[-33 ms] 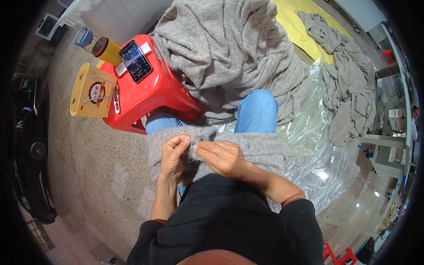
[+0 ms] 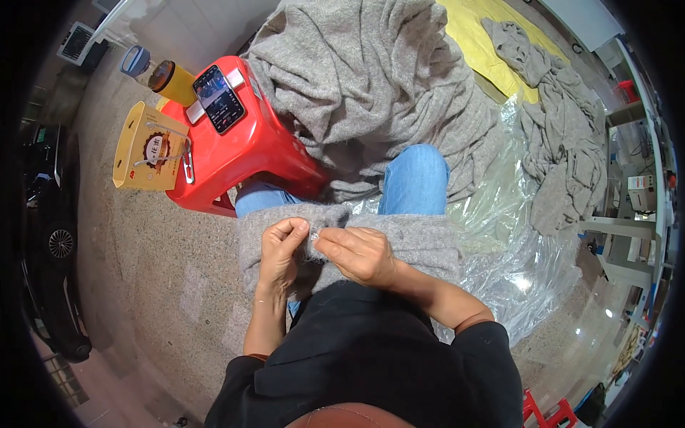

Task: Inspecting a grey knitted garment for defects and trimming loose threads with snips.

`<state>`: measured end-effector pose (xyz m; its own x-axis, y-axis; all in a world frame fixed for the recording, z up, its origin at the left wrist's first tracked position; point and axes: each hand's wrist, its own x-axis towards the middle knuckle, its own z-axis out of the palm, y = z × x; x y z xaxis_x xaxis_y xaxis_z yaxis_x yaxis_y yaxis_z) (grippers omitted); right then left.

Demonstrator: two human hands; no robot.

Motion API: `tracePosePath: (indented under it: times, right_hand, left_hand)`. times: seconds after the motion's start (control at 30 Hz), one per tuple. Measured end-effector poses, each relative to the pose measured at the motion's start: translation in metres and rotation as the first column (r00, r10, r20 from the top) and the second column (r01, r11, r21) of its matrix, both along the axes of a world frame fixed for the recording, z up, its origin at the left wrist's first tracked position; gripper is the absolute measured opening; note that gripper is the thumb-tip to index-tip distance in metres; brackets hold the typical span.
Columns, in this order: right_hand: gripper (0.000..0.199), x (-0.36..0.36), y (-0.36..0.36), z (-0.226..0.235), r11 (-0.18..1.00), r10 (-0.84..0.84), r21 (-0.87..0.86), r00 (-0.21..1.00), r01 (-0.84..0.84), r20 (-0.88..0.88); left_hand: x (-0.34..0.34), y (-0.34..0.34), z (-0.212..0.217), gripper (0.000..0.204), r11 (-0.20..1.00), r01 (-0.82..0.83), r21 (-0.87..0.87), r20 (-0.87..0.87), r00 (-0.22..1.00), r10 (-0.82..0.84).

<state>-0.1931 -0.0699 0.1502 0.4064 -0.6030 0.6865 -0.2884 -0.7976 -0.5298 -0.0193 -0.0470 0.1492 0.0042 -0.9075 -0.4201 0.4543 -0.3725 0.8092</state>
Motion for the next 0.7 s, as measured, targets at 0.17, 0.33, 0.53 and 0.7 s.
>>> tracePosePath:
  times: [0.17, 0.33, 0.53, 0.7]
  right_hand:
    - [0.025, -0.001, -0.002, -0.004, 1.000, 0.024, 0.014, 0.999, -0.024, -0.028]
    - [0.026, 0.001, -0.001, -0.010, 0.998, -0.058, 0.020, 0.994, 0.060, -0.092]
    - [0.032, -0.002, -0.015, 0.001, 0.769, 0.098, 0.631, 0.994, -0.101, 0.041]
    - [0.022, -0.013, -0.032, 0.008, 0.628, 0.447, 0.741, 0.890, -0.239, -0.092]
  left_hand:
    - [-0.003, 0.002, -0.001, 0.011, 1.000, -0.024, -0.001, -0.026, 0.999, 0.024]
    - [-0.003, 0.002, -0.001, 0.011, 1.000, -0.003, -0.023, 0.024, 1.000, 0.003]
    - [0.010, 0.006, -0.011, 0.011, 0.969, 0.152, -0.194, 0.299, 0.950, -0.090]
    - [0.012, 0.010, -0.008, 0.010, 0.952, 0.261, -0.161, 0.396, 0.900, -0.180]
